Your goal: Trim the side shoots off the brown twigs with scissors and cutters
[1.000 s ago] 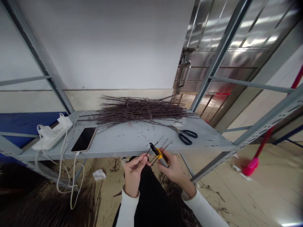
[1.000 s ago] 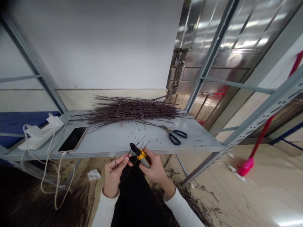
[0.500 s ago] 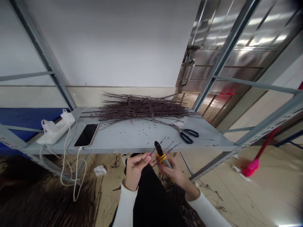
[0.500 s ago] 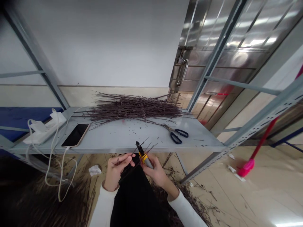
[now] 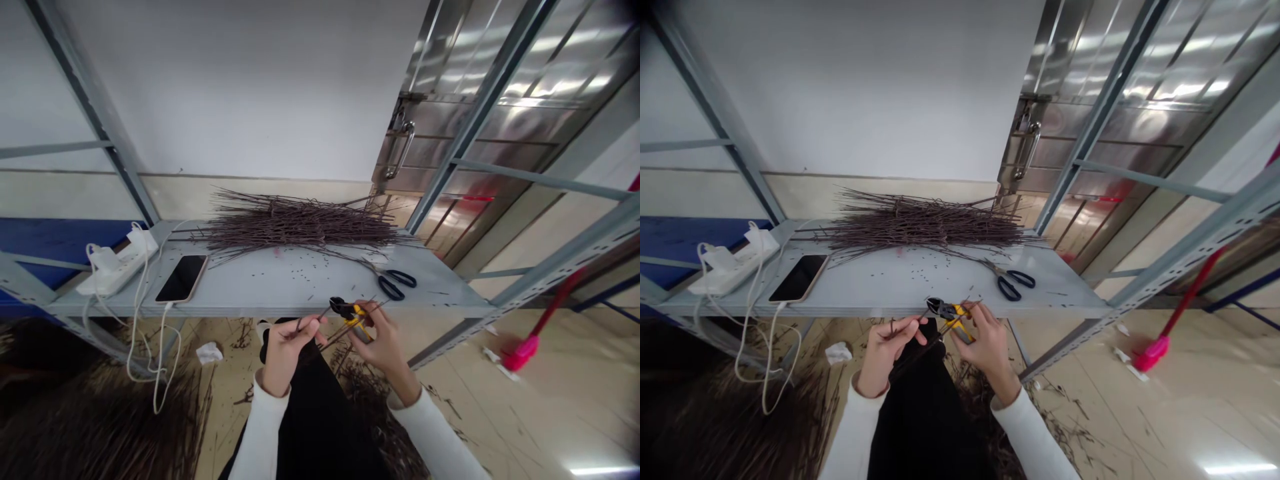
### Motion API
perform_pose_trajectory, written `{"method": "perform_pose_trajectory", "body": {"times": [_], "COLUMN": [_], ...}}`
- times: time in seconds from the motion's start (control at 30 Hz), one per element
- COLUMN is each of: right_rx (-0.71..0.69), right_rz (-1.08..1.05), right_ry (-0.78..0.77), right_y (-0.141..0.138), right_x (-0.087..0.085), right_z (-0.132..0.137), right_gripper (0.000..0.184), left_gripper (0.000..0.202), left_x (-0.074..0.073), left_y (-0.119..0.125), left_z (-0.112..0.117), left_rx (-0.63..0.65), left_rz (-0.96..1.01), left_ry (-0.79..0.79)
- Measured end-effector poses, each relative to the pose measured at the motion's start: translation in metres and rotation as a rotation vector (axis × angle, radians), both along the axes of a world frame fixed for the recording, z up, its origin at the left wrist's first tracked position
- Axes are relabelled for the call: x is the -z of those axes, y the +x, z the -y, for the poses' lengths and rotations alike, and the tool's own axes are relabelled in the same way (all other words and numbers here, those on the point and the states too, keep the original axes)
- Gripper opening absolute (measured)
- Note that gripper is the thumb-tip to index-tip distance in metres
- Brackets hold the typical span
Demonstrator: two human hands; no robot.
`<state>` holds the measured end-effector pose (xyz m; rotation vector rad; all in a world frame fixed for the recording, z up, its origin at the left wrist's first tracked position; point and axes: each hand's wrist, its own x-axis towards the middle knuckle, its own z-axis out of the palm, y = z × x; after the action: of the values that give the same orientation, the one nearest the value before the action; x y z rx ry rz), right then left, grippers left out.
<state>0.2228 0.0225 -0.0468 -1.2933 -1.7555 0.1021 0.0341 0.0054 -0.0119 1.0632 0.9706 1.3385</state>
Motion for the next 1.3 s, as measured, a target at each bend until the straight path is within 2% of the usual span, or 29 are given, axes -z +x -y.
{"method": "perform_pose_trajectory", "body": {"times": [0.1,0.3,0.4,0.5,0.57,0.6,0.63,0.7,0.77,0.83,0.9,0.97,1.03,1.13,1.3], "right_rx": [-0.048,-0.267,-0.499,-0.848,-0.966,-0.963,-0.928,-0.811,-0.653,-0.395,-0.041,0.242,0.361,0.391,0.413], "right_rz": [0.016,-0.233,-0.4,-0.326,-0.272,-0.322,-0.444,-0.817,-1.184,-1.449,-1.573,-1.586,-1.543,-1.422,-1.043], "right_ry": [-0.055,-0.4,-0.696,-0.969,-0.983,-0.944,-0.887,-0.74,-0.529,-0.258,-0.012,0.124,0.168,0.115,-0.199], "right_y": [0.001,0.004,0.005,0.001,-0.003,-0.005,-0.007,-0.008,-0.006,0.0,0.007,0.016,0.023,0.025,0.018], "right_x": [-0.006,-0.024,-0.031,-0.035,-0.035,-0.034,-0.033,-0.034,-0.037,-0.04,-0.04,-0.035,-0.025,-0.01,0.002], "right_z": [-0.004,0.001,0.007,0.017,0.025,0.028,0.03,0.03,0.025,0.017,0.009,0.003,-0.001,-0.006,-0.029], "right_gripper": [0.031,0.041,0.036,0.025,0.02,0.018,0.017,0.017,0.018,0.019,0.017,0.015,0.017,0.018,0.018], "left_gripper": [0.027,0.025,0.025,0.025,0.027,0.027,0.028,0.031,0.033,0.035,0.036,0.036,0.036,0.034,0.032], "left_x": [0.001,0.001,0.002,0.004,0.005,0.006,0.008,0.01,0.012,0.013,0.011,0.009,0.006,0.001,-0.002], "left_y": [0.0,-0.011,-0.013,-0.014,-0.017,-0.02,-0.023,-0.03,-0.034,-0.034,-0.031,-0.027,-0.023,-0.019,-0.02], "left_z": [-0.008,-0.016,-0.022,-0.032,-0.036,-0.037,-0.036,-0.033,-0.027,-0.022,-0.019,-0.017,-0.016,-0.015,-0.015], "left_rx": [-0.006,0.026,0.023,0.002,-0.014,-0.025,-0.037,-0.059,-0.072,-0.092,-0.122,-0.151,-0.172,-0.197,-0.221], "left_rz": [-0.037,-0.061,-0.078,-0.099,-0.113,-0.118,-0.121,-0.123,-0.12,-0.111,-0.101,-0.09,-0.081,-0.064,-0.048], "left_ry": [0.038,0.08,0.1,0.131,0.142,0.142,0.139,0.129,0.121,0.117,0.116,0.118,0.12,0.118,0.117]}}
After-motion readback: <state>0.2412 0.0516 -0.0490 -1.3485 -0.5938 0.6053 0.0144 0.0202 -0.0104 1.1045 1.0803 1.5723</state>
